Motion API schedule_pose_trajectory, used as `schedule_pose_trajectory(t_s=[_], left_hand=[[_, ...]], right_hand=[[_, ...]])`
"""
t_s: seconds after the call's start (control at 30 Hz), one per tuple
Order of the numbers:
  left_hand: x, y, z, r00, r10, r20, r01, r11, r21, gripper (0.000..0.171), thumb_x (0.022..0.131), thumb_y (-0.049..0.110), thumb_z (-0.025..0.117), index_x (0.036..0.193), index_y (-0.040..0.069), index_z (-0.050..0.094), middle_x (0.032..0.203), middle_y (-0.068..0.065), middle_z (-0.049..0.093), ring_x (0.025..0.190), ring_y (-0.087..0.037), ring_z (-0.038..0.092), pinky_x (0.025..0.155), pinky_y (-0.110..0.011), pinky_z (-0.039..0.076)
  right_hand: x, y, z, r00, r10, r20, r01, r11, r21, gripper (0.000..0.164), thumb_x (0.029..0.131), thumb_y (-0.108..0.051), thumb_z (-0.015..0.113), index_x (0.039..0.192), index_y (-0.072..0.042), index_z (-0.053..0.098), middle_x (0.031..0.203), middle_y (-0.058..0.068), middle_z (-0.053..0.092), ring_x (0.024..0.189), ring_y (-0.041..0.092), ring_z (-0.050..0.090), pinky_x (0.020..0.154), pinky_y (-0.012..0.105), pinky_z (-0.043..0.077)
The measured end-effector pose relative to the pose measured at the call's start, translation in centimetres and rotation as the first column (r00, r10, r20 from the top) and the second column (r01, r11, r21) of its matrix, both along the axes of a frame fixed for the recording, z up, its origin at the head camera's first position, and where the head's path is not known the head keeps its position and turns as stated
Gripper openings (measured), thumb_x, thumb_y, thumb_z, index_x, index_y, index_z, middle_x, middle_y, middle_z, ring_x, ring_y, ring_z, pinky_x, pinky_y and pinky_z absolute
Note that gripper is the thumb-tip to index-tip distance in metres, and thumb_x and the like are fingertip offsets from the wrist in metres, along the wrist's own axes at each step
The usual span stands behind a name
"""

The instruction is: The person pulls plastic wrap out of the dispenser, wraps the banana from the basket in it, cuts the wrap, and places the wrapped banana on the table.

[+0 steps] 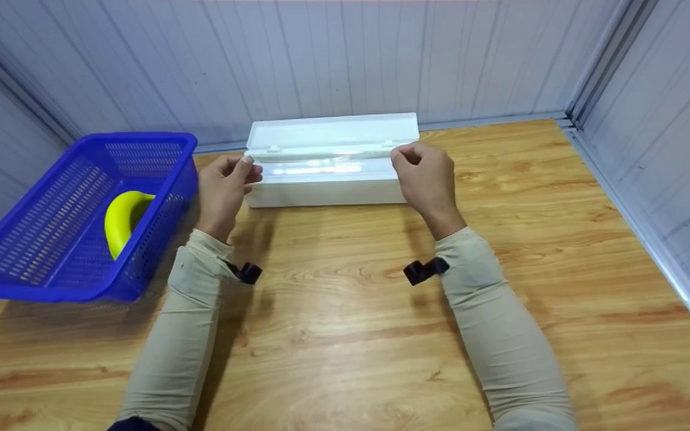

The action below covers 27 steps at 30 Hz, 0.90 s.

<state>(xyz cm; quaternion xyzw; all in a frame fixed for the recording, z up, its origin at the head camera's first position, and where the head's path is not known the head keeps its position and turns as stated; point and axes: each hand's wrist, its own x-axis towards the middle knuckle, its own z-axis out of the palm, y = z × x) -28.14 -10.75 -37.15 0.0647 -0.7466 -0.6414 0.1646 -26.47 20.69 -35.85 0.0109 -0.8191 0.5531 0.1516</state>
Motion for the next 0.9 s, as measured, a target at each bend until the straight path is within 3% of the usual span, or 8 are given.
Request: schedule_pose_trajectory(t_s=[0.13,0.33,0.57,0.7,0.77,0.83,0.9], left_hand=[[0.3,-0.1,0.5,0.998,-0.039,-0.040,0.044,0.992,0.122,0.016,0.098,0.008,0.065,0.103,-0.007,0.070,0.085,-0.009,0.073,0.082,-0.022,0.069,0.085,-0.036,0.056],[0.7,-0.2,1.0,0.996,-0.060,-0.068,0.071,0.983,0.169,0.017,0.098,0.006,0.064,0.107,-0.008,0.069,0.091,-0.011,0.074,0.087,-0.024,0.069,0.091,-0.042,0.053],[0.8,-0.2,1.3,0.994,-0.068,-0.088,0.087,0.966,0.241,0.016,0.099,0.004,0.061,0.110,-0.005,0.069,0.100,-0.014,0.074,0.103,-0.042,0.066,0.094,-0.038,0.053],[0.9,-0.2,1.4,0.994,-0.084,-0.072,0.101,0.957,0.273,0.019,0.100,0.008,0.062,0.113,-0.004,0.069,0.102,-0.011,0.074,0.100,-0.034,0.070,0.078,-0.031,0.053],[1.0,-0.3,1.5,0.994,-0.102,-0.045,0.111,0.949,0.296,0.022,0.100,0.011,0.062,0.116,-0.002,0.069,0.103,-0.009,0.074,0.099,-0.026,0.071,0.074,-0.036,0.049],[1.0,-0.3,1.6,0.992,-0.125,-0.024,0.125,0.934,0.334,0.024,0.100,0.014,0.063,0.118,-0.001,0.068,0.105,-0.007,0.075,0.100,-0.021,0.071,0.075,-0.041,0.048],[1.0,-0.4,1.7,0.989,-0.146,-0.025,0.144,0.907,0.396,0.025,0.100,0.013,0.063,0.120,-0.002,0.067,0.106,-0.008,0.074,0.102,-0.021,0.071,0.085,-0.051,0.048]], right_hand=[[0.0,0.0,0.1,1.000,0.013,0.010,-0.013,0.999,-0.035,0.026,0.096,-0.022,0.069,0.103,0.003,0.074,0.091,0.003,0.071,0.087,0.014,0.060,0.074,0.022,0.046],[0.1,-0.1,0.3,1.000,0.015,0.001,-0.015,0.994,-0.108,0.025,0.095,-0.018,0.071,0.105,0.005,0.074,0.092,0.004,0.072,0.089,0.014,0.064,0.079,0.021,0.049],[0.0,-0.3,0.4,0.999,0.033,-0.025,-0.038,0.970,-0.242,0.018,0.096,-0.008,0.067,0.105,0.007,0.073,0.097,0.007,0.073,0.096,0.018,0.065,0.088,0.024,0.051],[0.0,-0.4,0.5,0.999,0.038,-0.030,-0.045,0.954,-0.296,0.017,0.096,-0.007,0.068,0.104,0.006,0.074,0.099,0.008,0.073,0.097,0.018,0.066,0.091,0.025,0.051],[0.0,-0.3,0.6,0.999,0.042,-0.025,-0.048,0.950,-0.310,0.018,0.096,-0.008,0.068,0.106,0.006,0.073,0.099,0.008,0.073,0.099,0.019,0.066,0.093,0.025,0.050],[0.0,-0.3,0.7,0.999,0.044,-0.021,-0.048,0.945,-0.324,0.020,0.095,-0.010,0.069,0.107,0.006,0.073,0.101,0.008,0.074,0.101,0.019,0.067,0.094,0.025,0.050],[0.0,-0.3,0.8,0.999,0.049,-0.023,-0.054,0.935,-0.351,0.021,0.095,-0.010,0.070,0.108,0.006,0.073,0.102,0.008,0.074,0.102,0.019,0.067,0.095,0.025,0.050]])
